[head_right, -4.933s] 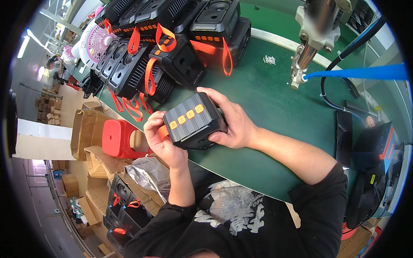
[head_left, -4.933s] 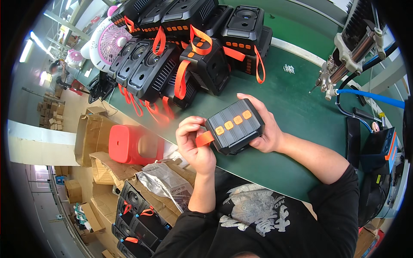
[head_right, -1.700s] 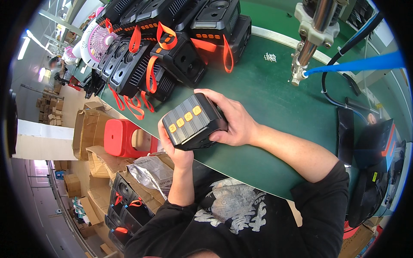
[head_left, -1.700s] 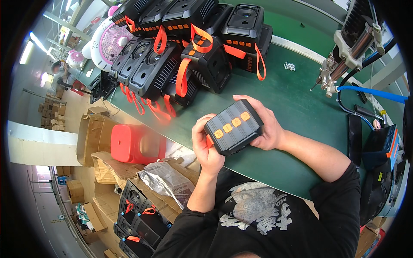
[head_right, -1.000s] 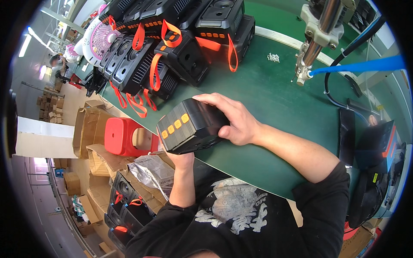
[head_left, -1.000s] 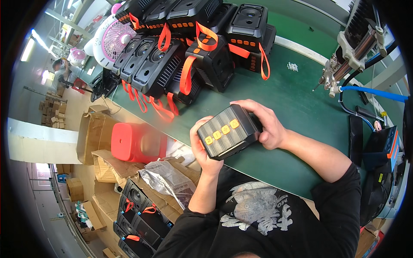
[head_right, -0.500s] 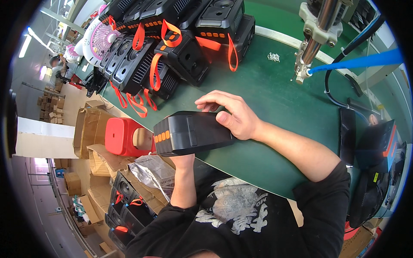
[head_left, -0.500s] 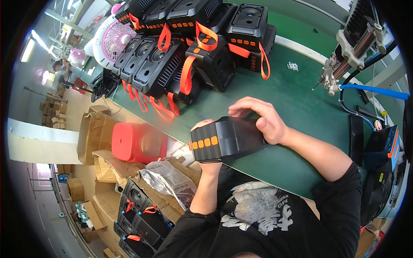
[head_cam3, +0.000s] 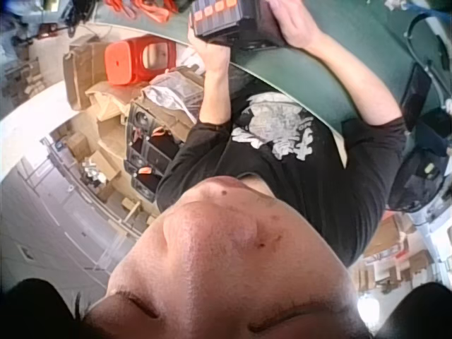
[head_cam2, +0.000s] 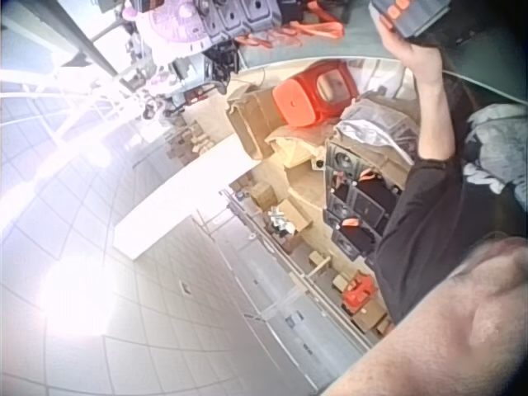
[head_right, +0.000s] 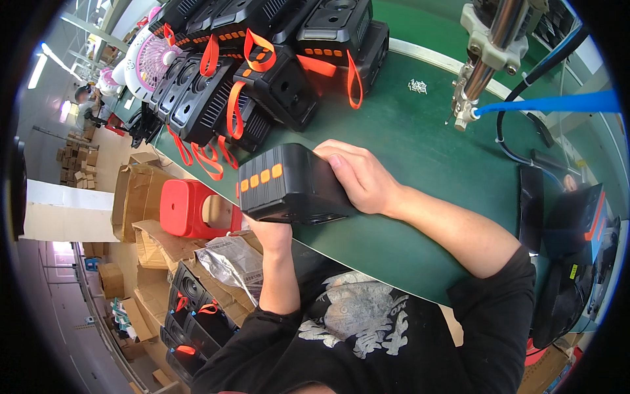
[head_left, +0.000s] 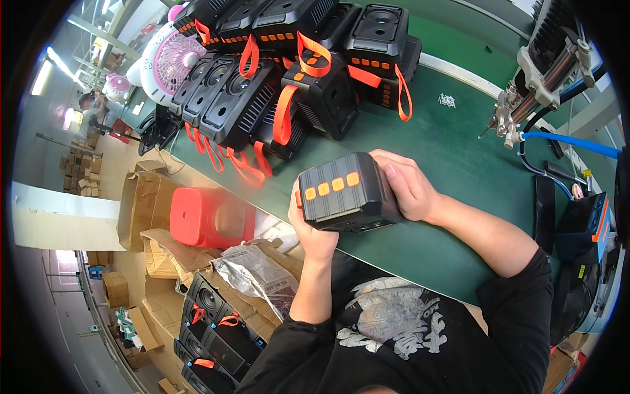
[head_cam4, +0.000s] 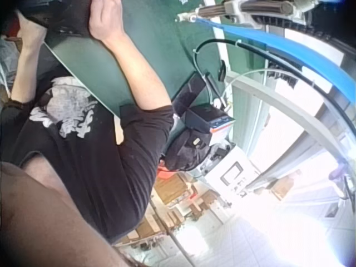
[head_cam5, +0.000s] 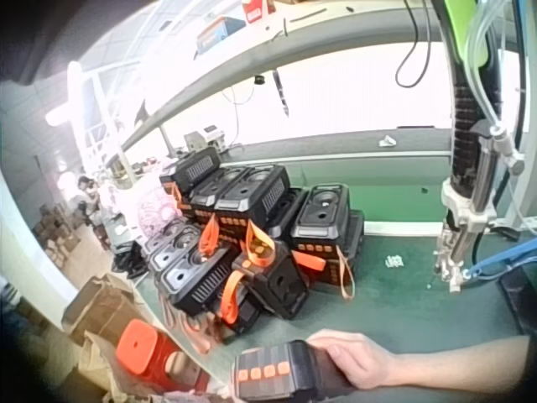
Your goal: Inspecting and assembling portable speakers on a workshop production line.
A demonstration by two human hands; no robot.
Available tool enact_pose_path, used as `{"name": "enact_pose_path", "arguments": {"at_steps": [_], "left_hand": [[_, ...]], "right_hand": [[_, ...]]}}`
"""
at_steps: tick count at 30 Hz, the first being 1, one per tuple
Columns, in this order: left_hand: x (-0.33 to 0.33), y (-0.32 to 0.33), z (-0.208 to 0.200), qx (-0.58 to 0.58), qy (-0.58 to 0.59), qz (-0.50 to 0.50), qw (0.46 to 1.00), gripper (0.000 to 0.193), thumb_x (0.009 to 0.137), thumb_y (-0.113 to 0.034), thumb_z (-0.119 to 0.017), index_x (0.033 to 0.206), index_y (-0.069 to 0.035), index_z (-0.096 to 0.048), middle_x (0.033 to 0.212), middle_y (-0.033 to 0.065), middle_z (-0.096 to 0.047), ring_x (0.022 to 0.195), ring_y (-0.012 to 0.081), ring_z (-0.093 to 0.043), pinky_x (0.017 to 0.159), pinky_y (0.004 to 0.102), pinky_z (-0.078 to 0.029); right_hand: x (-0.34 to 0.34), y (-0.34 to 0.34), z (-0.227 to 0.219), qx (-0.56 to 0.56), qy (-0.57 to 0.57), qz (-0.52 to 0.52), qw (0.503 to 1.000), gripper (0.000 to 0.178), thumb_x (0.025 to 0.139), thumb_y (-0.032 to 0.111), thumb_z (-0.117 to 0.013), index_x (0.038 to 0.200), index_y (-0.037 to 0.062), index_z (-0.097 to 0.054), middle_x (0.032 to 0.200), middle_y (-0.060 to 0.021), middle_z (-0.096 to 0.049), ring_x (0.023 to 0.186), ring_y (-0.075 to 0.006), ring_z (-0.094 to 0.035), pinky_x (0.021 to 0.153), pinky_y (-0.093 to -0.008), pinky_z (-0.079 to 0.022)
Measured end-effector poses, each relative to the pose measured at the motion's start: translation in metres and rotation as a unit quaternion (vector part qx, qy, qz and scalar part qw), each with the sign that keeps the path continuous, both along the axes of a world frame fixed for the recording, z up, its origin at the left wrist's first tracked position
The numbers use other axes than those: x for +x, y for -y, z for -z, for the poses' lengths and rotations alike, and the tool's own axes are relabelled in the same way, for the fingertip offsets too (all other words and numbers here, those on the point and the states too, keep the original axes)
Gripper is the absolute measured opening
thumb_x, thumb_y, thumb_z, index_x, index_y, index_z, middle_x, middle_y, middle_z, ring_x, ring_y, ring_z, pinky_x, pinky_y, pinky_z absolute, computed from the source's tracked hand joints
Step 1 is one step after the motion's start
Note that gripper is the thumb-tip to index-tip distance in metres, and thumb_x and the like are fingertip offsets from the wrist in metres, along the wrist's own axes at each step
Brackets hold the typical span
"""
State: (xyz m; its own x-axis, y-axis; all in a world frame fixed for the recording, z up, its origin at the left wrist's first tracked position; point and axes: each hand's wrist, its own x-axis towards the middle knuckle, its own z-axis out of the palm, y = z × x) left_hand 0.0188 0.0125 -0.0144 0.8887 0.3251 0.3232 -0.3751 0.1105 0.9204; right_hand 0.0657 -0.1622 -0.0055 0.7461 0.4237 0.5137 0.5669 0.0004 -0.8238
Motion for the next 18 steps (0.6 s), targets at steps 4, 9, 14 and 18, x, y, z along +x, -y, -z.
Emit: {"name": "enact_pose_path", "arguments": {"at_steps": [4,9,14,18], "left_hand": [[0.013,-0.008,-0.013,0.117,0.063,0.031,0.991,0.029,0.073,-0.005,-0.061,0.1,0.006,-0.06,0.099,0.0136,-0.062,0.091,0.0206,-0.059,0.084,0.0301,-0.046],[0.021,-0.008,-0.02,0.158,0.105,0.043,0.981,0.023,0.075,-0.002,-0.058,0.096,0.005,-0.062,0.096,0.0142,-0.063,0.088,0.0213,-0.06,0.08,0.0297,-0.047],[0.025,-0.011,-0.025,0.205,0.123,0.05,0.97,0.024,0.073,-0.002,-0.061,0.096,0.004,-0.063,0.095,0.013,-0.063,0.086,0.0203,-0.06,0.078,0.0287,-0.047],[0.03,-0.016,-0.028,0.188,0.111,0.083,0.972,0.026,0.073,-0.002,-0.062,0.098,0.003,-0.064,0.094,0.0114,-0.06,0.086,0.0184,-0.059,0.077,0.0276,-0.046]], "right_hand": [[-0.001,-0.001,-0.002,-0.008,-0.01,0.013,1.0,0.037,0.097,0.016,-0.028,0.102,-0.0081,-0.056,0.098,-0.023,-0.058,0.089,-0.0366,-0.057,0.083,-0.0378,-0.044],[-0.002,0.0,-0.003,-0.022,-0.019,0.022,0.999,0.047,0.098,0.023,-0.021,0.097,-0.0101,-0.054,0.094,-0.0233,-0.058,0.082,-0.0363,-0.058,0.079,-0.0362,-0.046],[-0.002,0.0,0.002,0.006,0.013,0.031,0.999,0.034,0.096,0.013,-0.031,0.095,-0.008,-0.057,0.088,-0.0222,-0.059,0.079,-0.0376,-0.057,0.076,-0.04,-0.046],[-0.001,0.001,0.004,0.02,0.073,0.041,0.996,0.032,0.094,0.013,-0.035,0.09,-0.0079,-0.059,0.08,-0.02,-0.06,0.071,-0.0356,-0.058,0.069,-0.0398,-0.047]]}}
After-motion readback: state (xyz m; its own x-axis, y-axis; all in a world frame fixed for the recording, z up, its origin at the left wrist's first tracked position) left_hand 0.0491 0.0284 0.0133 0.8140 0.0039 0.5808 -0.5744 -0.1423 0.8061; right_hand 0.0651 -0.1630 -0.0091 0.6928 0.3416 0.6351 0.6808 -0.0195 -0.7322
